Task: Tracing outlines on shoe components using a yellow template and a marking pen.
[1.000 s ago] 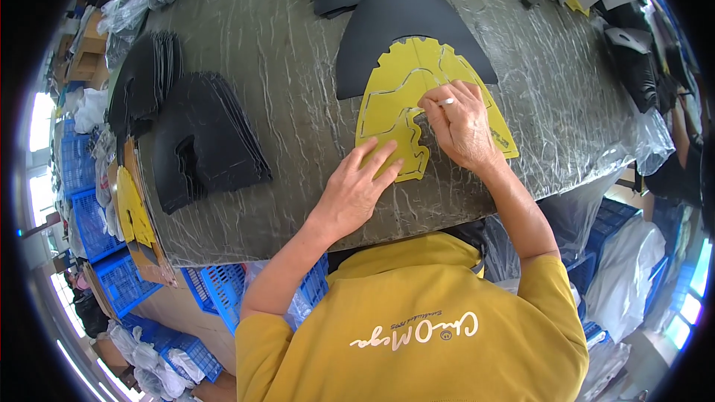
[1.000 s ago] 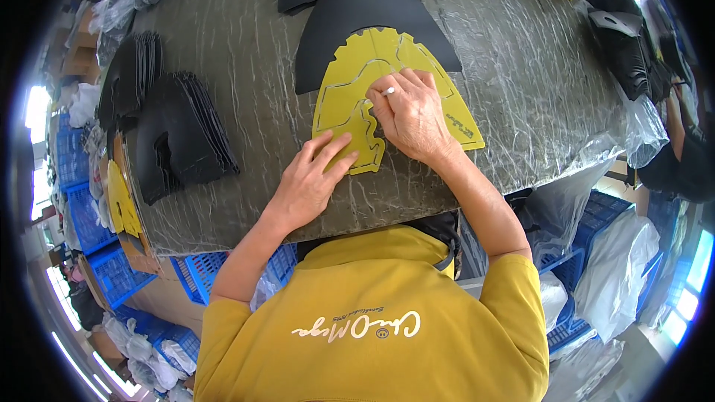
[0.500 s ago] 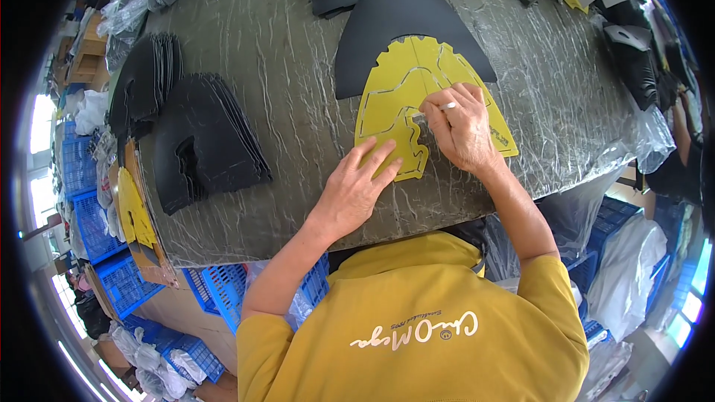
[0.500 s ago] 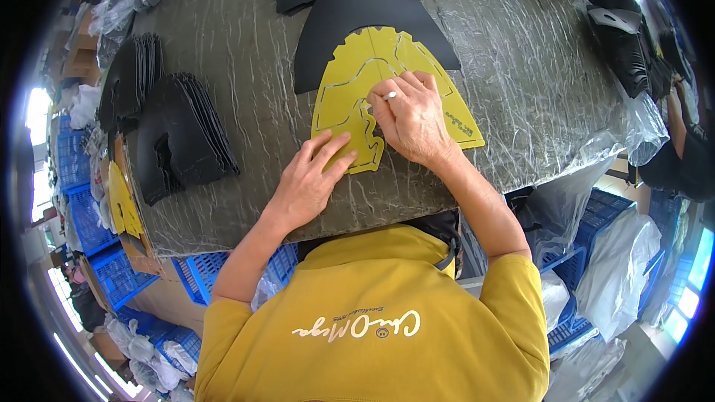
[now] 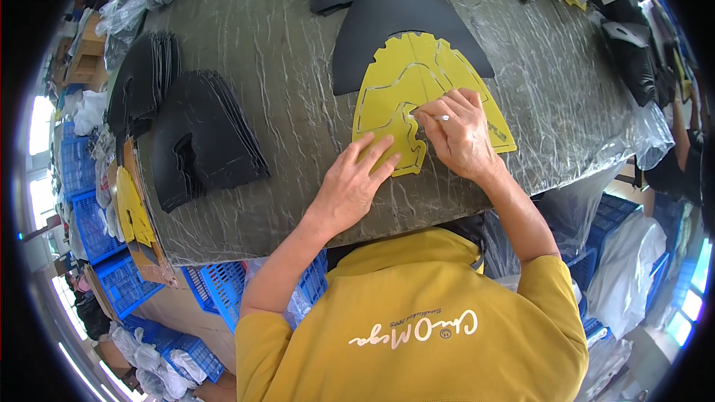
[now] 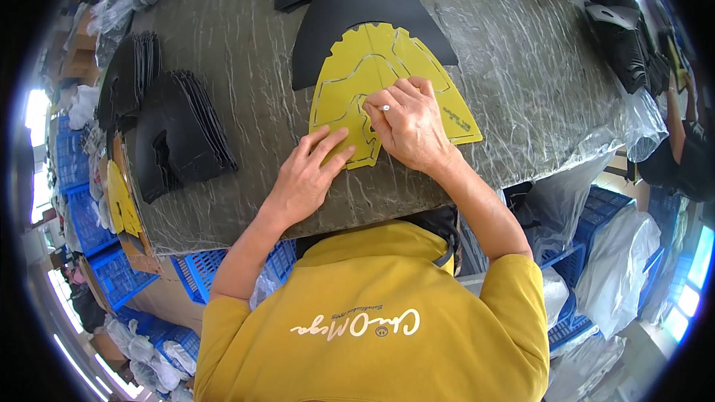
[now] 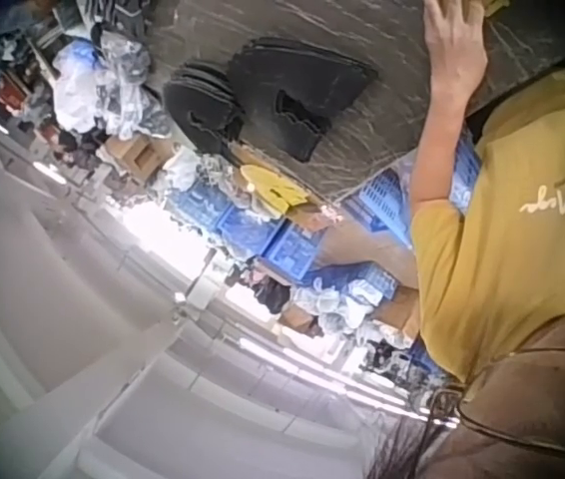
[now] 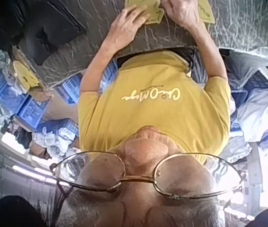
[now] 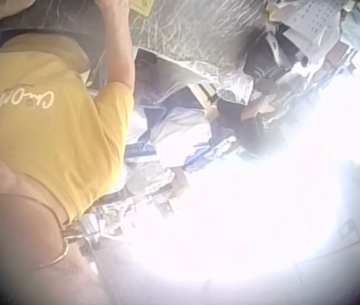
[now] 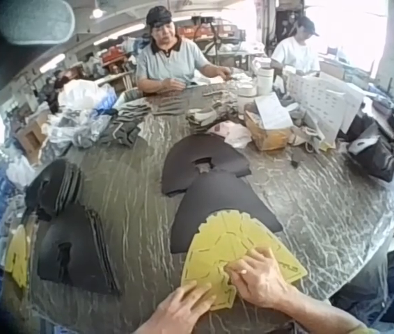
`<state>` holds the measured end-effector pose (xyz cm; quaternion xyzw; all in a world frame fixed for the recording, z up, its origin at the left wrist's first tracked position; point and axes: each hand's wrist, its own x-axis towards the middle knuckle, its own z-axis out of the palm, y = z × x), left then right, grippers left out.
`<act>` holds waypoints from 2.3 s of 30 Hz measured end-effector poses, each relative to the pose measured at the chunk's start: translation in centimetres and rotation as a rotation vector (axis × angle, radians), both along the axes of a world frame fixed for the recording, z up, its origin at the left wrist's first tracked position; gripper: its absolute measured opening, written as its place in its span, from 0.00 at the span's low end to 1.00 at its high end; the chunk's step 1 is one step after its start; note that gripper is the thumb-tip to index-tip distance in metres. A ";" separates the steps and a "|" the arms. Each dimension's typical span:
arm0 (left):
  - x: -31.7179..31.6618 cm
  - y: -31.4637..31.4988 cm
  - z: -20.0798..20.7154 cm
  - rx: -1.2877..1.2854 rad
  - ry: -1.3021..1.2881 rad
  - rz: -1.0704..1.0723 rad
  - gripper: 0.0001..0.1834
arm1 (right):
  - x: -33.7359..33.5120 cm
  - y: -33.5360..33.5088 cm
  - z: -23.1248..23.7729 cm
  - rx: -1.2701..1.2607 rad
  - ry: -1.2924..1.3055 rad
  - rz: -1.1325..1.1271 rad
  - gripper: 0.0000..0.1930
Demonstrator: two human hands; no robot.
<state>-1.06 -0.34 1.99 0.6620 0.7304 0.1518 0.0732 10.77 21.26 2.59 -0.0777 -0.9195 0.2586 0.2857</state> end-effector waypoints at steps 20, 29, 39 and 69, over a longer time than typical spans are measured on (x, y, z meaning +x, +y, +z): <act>0.0 -0.2 -0.3 0.011 0.022 -0.015 0.30 | 1.9 -1.7 0.3 0.024 0.002 0.011 0.06; -0.1 0.0 -0.2 0.044 0.043 0.003 0.24 | 2.7 -2.1 0.3 0.026 -0.012 0.039 0.08; 0.0 0.1 -0.2 0.021 0.030 0.017 0.26 | 3.6 -2.4 -0.1 -0.016 -0.024 0.016 0.07; 0.0 -0.1 -0.4 0.028 -0.003 0.026 0.25 | 5.8 -3.8 0.7 -0.005 -0.081 0.035 0.08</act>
